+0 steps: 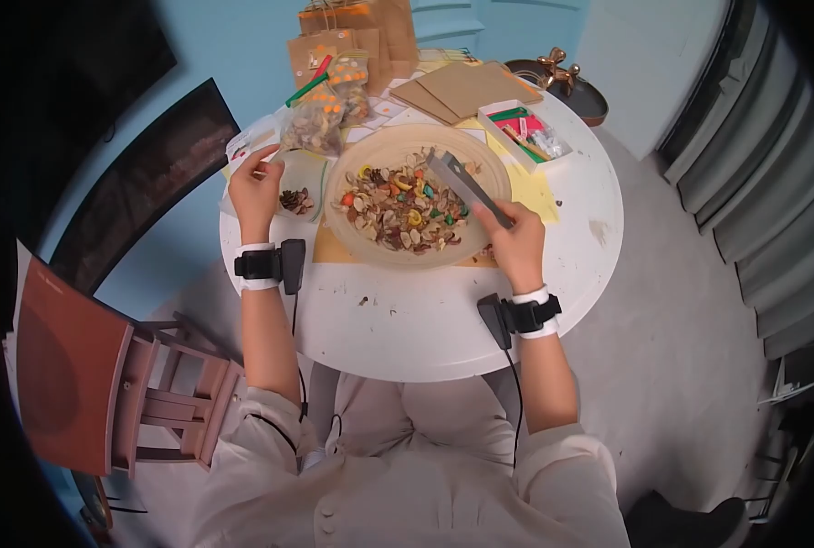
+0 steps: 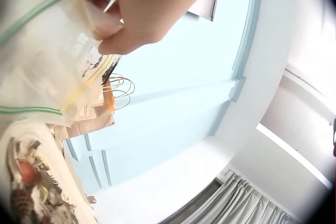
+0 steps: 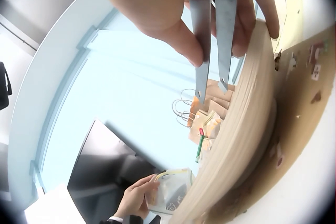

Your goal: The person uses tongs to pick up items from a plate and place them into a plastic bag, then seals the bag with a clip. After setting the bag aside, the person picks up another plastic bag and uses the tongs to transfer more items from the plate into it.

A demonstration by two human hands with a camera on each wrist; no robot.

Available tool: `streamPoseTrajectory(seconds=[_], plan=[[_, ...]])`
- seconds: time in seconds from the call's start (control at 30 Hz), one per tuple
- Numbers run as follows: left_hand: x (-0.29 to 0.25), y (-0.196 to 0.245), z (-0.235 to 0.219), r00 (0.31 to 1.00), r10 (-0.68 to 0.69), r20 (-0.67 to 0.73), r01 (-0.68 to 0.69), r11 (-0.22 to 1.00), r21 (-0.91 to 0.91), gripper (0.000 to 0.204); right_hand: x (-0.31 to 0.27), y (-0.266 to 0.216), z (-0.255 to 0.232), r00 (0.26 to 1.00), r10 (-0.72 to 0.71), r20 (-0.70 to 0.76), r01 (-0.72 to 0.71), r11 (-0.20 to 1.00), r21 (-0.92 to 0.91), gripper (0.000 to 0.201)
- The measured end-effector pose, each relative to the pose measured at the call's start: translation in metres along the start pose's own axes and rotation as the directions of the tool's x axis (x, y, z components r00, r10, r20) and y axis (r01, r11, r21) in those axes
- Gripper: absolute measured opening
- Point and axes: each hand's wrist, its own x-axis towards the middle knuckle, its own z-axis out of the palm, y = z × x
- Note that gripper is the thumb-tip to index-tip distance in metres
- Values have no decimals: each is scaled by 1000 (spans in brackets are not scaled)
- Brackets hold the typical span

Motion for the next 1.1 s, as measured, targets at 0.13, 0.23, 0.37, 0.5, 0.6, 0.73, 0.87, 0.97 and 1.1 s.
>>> streamPoseTrajectory(seconds=[0.13,0.23,0.37,0.5,0.6,0.73,0.87,0.97,1.1], plan=[[11,-3,11,970,96,-223,-104,994,-24,17,8,-12,-4,974,-224,-32,212,955,-209,38],[15,3,5,943,103,-318,-99,995,26,14,14,-46,3,910,-380,169,408,893,-189,35],[9,7,2,930,97,-353,-102,995,5,14,20,-82,49,734,-552,396,659,718,-222,28],[-5,10,18,943,114,-313,-138,989,-54,12,35,-92,116,635,-594,494,765,575,-291,22],[-15,20,21,946,123,-301,-159,982,-98,12,56,-91,142,667,-561,491,745,513,-426,22],[-21,23,23,967,125,-224,-161,975,-152,13,64,-89,132,687,-528,500,721,585,-372,30],[-21,28,28,966,156,-205,-194,964,-183,14,66,-98,75,728,-488,482,665,673,-324,37],[-21,27,28,967,151,-205,-188,966,-178,16,72,-101,35,771,-419,480,614,689,-385,40],[-21,26,29,967,131,-218,-175,965,-197,17,80,-85,9,744,-393,541,647,629,-432,43]])
